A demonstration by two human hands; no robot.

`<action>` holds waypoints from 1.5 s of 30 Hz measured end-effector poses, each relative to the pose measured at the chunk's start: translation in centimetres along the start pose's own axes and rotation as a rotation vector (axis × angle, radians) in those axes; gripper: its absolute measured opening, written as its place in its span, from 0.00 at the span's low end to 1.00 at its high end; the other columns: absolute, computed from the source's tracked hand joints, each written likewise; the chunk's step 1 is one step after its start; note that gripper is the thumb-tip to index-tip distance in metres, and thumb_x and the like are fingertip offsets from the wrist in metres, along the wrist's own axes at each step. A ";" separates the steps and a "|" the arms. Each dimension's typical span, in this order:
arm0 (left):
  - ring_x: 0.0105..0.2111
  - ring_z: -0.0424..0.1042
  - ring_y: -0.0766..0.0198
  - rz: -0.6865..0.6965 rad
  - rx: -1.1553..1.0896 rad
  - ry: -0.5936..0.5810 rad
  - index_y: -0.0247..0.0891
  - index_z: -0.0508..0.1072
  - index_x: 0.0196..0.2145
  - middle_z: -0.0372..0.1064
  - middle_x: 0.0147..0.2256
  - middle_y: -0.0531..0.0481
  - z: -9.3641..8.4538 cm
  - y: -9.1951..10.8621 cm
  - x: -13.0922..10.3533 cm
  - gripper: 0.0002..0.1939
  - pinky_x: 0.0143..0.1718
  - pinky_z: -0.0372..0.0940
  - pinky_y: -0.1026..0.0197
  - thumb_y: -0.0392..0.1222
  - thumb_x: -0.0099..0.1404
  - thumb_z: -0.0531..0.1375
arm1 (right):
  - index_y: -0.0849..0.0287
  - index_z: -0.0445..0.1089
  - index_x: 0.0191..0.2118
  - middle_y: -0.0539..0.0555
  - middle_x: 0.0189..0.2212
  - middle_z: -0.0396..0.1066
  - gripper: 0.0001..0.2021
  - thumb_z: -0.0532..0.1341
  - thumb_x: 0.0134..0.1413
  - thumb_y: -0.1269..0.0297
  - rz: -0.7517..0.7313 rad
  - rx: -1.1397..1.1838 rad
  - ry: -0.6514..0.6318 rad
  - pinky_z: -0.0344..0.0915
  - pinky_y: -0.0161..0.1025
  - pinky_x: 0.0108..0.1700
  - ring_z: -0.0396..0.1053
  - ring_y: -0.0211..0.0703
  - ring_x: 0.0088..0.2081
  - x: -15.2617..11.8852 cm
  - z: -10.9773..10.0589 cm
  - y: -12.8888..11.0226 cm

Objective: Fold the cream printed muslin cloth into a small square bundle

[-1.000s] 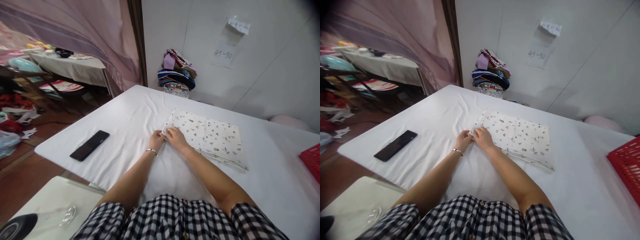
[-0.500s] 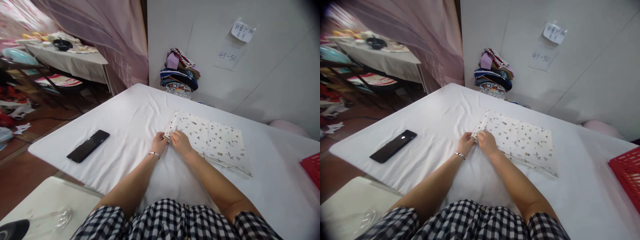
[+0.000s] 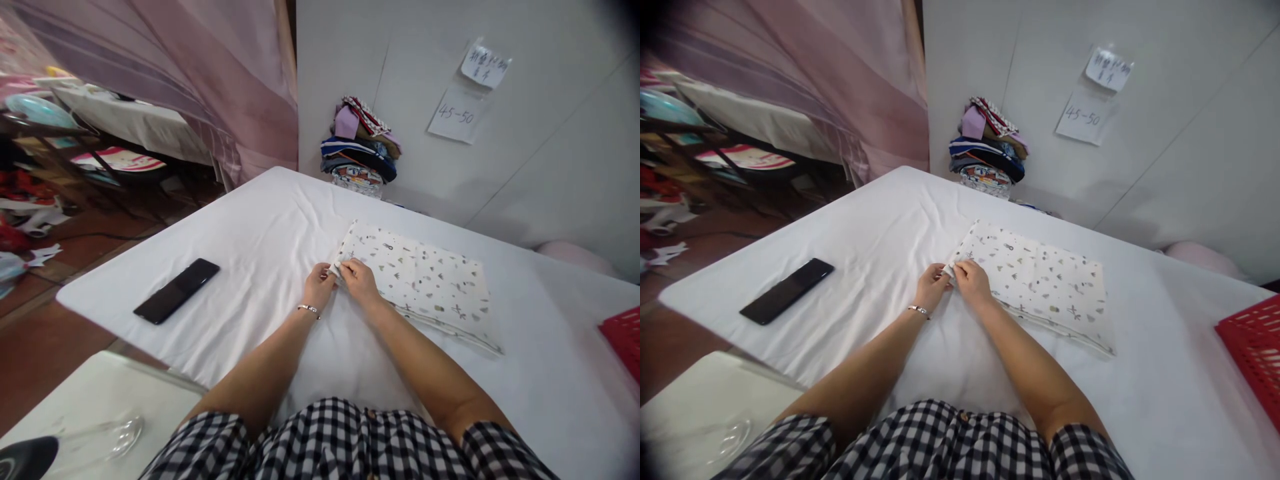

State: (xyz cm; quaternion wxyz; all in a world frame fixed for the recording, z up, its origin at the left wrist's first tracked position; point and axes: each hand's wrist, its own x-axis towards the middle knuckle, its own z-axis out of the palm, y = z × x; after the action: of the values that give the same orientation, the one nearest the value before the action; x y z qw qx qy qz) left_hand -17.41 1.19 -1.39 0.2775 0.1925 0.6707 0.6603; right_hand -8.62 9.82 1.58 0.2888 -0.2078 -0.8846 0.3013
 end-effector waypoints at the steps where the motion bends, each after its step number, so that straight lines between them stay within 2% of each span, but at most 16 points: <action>1: 0.23 0.67 0.70 0.006 0.004 -0.005 0.38 0.67 0.36 0.65 0.27 0.55 0.0 -0.1 0.0 0.11 0.25 0.68 0.66 0.39 0.53 0.58 | 0.57 0.70 0.32 0.52 0.30 0.69 0.13 0.50 0.60 0.63 -0.005 -0.003 0.011 0.62 0.36 0.38 0.66 0.40 0.35 0.0 0.1 -0.1; 8: 0.24 0.67 0.70 0.093 0.125 0.011 0.40 0.68 0.39 0.67 0.28 0.55 -0.4 -0.8 0.2 0.12 0.26 0.66 0.67 0.37 0.54 0.56 | 0.57 0.69 0.36 0.55 0.32 0.69 0.09 0.52 0.59 0.62 -0.157 -0.179 -0.023 0.61 0.39 0.42 0.65 0.44 0.38 -0.2 -0.1 -1.0; 11: 0.25 0.67 0.69 0.138 0.202 0.026 0.40 0.69 0.40 0.68 0.28 0.55 -0.5 -1.0 0.3 0.13 0.28 0.66 0.66 0.38 0.55 0.57 | 0.57 0.68 0.37 0.55 0.33 0.69 0.08 0.54 0.59 0.62 -0.152 -0.179 -0.029 0.61 0.40 0.42 0.64 0.44 0.38 -0.2 -0.1 -0.7; 15: 0.25 0.66 0.69 0.172 0.227 0.017 0.40 0.69 0.38 0.67 0.26 0.56 -0.5 -1.0 0.2 0.11 0.30 0.66 0.65 0.41 0.56 0.57 | 0.57 0.66 0.34 0.53 0.31 0.67 0.09 0.50 0.61 0.63 -0.109 -0.139 0.001 0.61 0.38 0.40 0.64 0.43 0.36 -0.2 0.1 0.2; 19: 0.24 0.68 0.70 0.058 0.099 0.025 0.38 0.67 0.38 0.68 0.31 0.53 -0.3 -0.7 0.2 0.12 0.27 0.68 0.65 0.40 0.54 0.58 | 0.57 0.66 0.35 0.54 0.31 0.67 0.11 0.48 0.62 0.63 -0.112 -0.201 0.044 0.59 0.39 0.40 0.63 0.43 0.36 -0.4 -0.2 0.4; 22: 0.25 0.69 0.69 -0.057 0.006 0.055 0.38 0.66 0.39 0.68 0.31 0.53 0.0 -0.5 0.3 0.13 0.27 0.69 0.63 0.39 0.53 0.59 | 0.58 0.67 0.36 0.56 0.33 0.68 0.11 0.48 0.63 0.64 -0.180 -0.346 -0.045 0.57 0.41 0.41 0.62 0.46 0.38 -0.5 -0.2 0.1; 26: 0.26 0.70 0.67 -0.051 -0.031 0.051 0.38 0.66 0.36 0.68 0.30 0.53 0.1 0.0 0.2 0.11 0.28 0.69 0.62 0.40 0.53 0.58 | 0.58 0.67 0.33 0.57 0.32 0.67 0.12 0.49 0.63 0.65 -0.206 -0.471 -0.129 0.55 0.42 0.38 0.61 0.47 0.37 -0.2 0.1 -0.4; 31: 0.25 0.71 0.66 -0.074 -0.131 -0.002 0.37 0.67 0.35 0.68 0.27 0.54 -0.3 0.7 -0.1 0.14 0.28 0.69 0.60 0.49 0.53 0.59 | 0.59 0.67 0.33 0.57 0.33 0.67 0.13 0.48 0.63 0.62 -0.226 -0.496 -0.119 0.54 0.41 0.39 0.61 0.46 0.37 0.1 0.4 -0.5; 34: 0.24 0.69 0.67 -0.042 -0.077 0.010 0.37 0.67 0.34 0.67 0.25 0.54 -0.4 0.4 0.2 0.19 0.26 0.68 0.62 0.54 0.52 0.61 | 0.60 0.67 0.34 0.57 0.34 0.67 0.13 0.49 0.63 0.61 -0.211 -0.461 -0.104 0.56 0.42 0.40 0.61 0.46 0.38 -0.2 0.6 -0.4; 38: 0.21 0.67 0.69 -0.038 0.009 0.050 0.37 0.68 0.31 0.65 0.23 0.56 -0.5 0.1 0.9 0.15 0.23 0.66 0.64 0.51 0.52 0.60 | 0.60 0.67 0.41 0.57 0.39 0.67 0.10 0.53 0.60 0.62 -0.202 -0.346 -0.123 0.58 0.43 0.44 0.62 0.47 0.42 -1.0 0.6 -0.5; 40: 0.22 0.68 0.68 -0.061 0.010 0.044 0.37 0.68 0.31 0.66 0.24 0.55 -0.5 0.2 1.0 0.11 0.24 0.68 0.63 0.46 0.52 0.59 | 0.59 0.66 0.46 0.58 0.43 0.67 0.12 0.54 0.59 0.63 -0.221 -0.298 -0.129 0.59 0.43 0.47 0.62 0.47 0.45 -1.6 0.3 -0.4; 43: 0.24 0.71 0.66 -0.107 -0.007 0.049 0.37 0.67 0.31 0.67 0.25 0.54 -0.5 0.6 1.1 0.08 0.27 0.70 0.60 0.42 0.53 0.58 | 0.61 0.61 0.54 0.60 0.50 0.64 0.18 0.54 0.58 0.65 -0.251 -0.288 -0.112 0.59 0.44 0.51 0.60 0.48 0.51 -3.5 -1.1 0.4; 45: 0.23 0.71 0.65 -0.117 0.011 0.063 0.37 0.67 0.32 0.67 0.24 0.54 -0.5 0.9 1.3 0.07 0.26 0.71 0.60 0.41 0.53 0.57 | 0.64 0.57 0.58 0.62 0.52 0.63 0.22 0.53 0.58 0.65 -0.242 -0.322 -0.103 0.58 0.45 0.53 0.58 0.48 0.53 -5.5 -2.9 1.6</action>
State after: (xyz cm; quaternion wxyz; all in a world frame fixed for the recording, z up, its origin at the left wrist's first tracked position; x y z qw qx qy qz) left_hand -18.81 1.60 -0.69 0.2933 0.1336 0.6927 0.6452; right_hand -2.41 9.20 0.30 0.2403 -0.1277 -0.9535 0.1294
